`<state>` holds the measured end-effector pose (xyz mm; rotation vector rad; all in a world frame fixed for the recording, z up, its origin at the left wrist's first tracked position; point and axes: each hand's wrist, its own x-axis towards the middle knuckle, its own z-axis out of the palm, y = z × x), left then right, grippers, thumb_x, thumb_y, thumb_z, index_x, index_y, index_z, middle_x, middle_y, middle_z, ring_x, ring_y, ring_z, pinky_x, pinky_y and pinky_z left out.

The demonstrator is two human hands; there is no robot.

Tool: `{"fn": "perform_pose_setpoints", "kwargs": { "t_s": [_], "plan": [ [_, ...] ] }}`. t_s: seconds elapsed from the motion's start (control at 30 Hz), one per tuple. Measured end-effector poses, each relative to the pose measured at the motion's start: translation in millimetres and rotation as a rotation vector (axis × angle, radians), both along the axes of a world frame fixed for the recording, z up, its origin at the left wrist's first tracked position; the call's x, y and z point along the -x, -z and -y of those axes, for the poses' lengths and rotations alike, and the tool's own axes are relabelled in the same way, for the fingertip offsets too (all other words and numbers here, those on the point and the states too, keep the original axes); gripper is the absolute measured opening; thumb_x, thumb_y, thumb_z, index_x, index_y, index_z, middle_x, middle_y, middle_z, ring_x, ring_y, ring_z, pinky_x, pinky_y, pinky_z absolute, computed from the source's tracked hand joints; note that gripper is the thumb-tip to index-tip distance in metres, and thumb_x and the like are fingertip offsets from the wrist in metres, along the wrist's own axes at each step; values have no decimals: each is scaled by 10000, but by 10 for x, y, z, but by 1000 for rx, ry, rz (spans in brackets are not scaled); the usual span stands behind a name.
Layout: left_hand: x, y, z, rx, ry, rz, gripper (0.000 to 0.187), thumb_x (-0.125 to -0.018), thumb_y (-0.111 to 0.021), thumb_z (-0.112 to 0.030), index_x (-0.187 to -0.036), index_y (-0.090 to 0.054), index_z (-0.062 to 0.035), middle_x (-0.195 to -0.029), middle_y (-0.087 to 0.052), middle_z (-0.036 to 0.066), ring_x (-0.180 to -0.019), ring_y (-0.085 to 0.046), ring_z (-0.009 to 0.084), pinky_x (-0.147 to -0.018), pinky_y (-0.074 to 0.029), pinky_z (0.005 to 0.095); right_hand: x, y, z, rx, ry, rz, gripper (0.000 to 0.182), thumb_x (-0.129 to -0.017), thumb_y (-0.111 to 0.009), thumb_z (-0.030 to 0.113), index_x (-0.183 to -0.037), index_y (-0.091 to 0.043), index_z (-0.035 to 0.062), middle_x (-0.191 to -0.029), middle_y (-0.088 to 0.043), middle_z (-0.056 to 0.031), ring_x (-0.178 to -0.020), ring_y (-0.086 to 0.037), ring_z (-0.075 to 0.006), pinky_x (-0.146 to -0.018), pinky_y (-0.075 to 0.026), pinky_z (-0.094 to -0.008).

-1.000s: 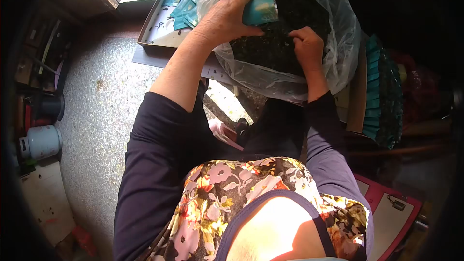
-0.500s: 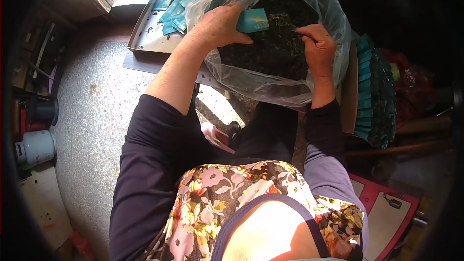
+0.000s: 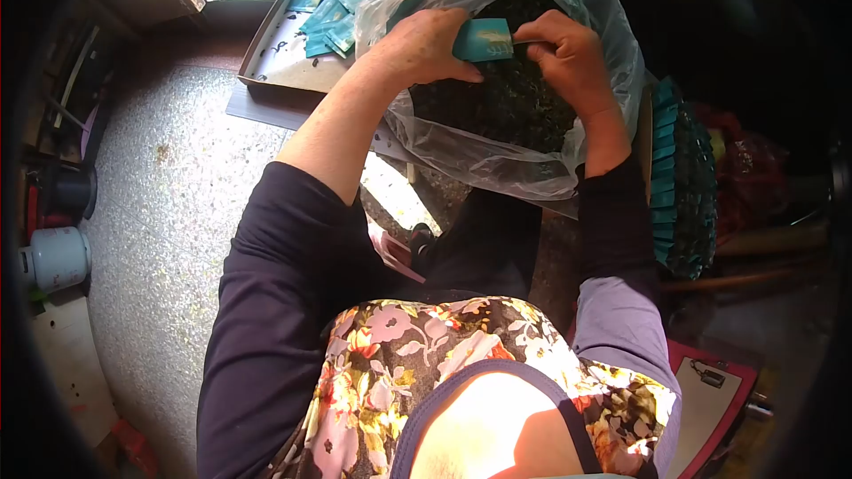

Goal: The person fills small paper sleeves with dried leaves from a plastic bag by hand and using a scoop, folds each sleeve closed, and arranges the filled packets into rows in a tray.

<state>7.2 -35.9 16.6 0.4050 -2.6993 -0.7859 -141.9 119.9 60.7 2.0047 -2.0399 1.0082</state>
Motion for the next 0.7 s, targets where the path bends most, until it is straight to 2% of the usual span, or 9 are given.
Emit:
{"fn": "perform_pose_setpoints", "kwargs": {
  "t_s": [0.07,0.17,0.2,0.23,0.33,0.43,0.53,0.63,0.7],
  "plan": [
    [15,2,6,-46,-7,-48,698,-620,-822,-338,-1166,-541,-6,-1091,-602,210,-1047,-567,367,-892,-454,402,36,-48,45,-12,59,216,175,-736,-631,-43,-883,-673,41,-743,-617,13,-688,-564,-70,-606,-452,-228],
    [3,-12,-10,-17,-39,-112,686,-621,-824,-355,-1143,-548,-5,-1082,-600,206,-1053,-562,368,-893,-453,405,-11,-143,56,19,174,339,162,-715,-648,-16,-855,-682,57,-651,-604,13,-636,-565,-70,-606,-452,-223],
    [-1,-22,-11,-19,-43,-119,686,-621,-824,-355,-1143,-548,-5,-1082,-600,206,-1053,-562,368,-893,-453,405,11,-107,81,78,125,427,109,-733,-650,-15,-815,-676,53,-616,-581,29,-588,-532,-45,-536,-419,-203],
    [-4,-32,-9,-18,-38,-137,678,-624,-823,-360,-1135,-550,-8,-1076,-600,204,-1053,-560,368,-892,-453,407,-9,-104,95,74,121,421,109,-733,-650,-15,-815,-676,53,-616,-581,29,-588,-532,-45,-536,-419,-203],
    [-64,-59,-7,-13,-44,-213,634,-615,-823,-362,-1070,-566,-3,-1048,-610,204,-1036,-568,369,-875,-461,416,-144,-95,185,184,115,857,75,-752,-649,-18,-763,-637,54,-617,-563,25,-494,-462,-23,-417,-326,-181],
    [-129,-68,23,-2,-48,-278,602,-601,-825,-359,-1011,-580,6,-1025,-621,206,-1017,-577,370,-859,-469,424,-218,-147,270,230,168,1034,114,-773,-604,-56,-820,-623,46,-622,-529,22,-466,-423,-50,-437,-334,-208],
    [-13,-5,-12,25,-47,-291,602,-596,-828,-361,-1001,-579,8,-1018,-622,205,-1010,-580,370,-857,-470,426,-80,-176,261,222,142,1058,132,-758,-606,-72,-825,-608,42,-611,-526,17,-442,-406,-56,-422,-323,-223],
    [12,40,2,67,-47,-309,597,-593,-832,-362,-986,-579,9,-1008,-624,204,-999,-584,370,-848,-474,428,-41,-208,260,18,128,981,54,-789,-604,-11,-814,-621,34,-569,-512,12,-426,-398,-53,-417,-320,-218],
    [22,70,10,82,-43,-316,594,-591,-834,-361,-979,-579,9,-1003,-626,203,-994,-586,370,-843,-477,428,-84,-241,269,-8,164,1011,39,-809,-595,18,-808,-630,37,-552,-510,10,-416,-405,-56,-409,-316,-216]
  ]
}}
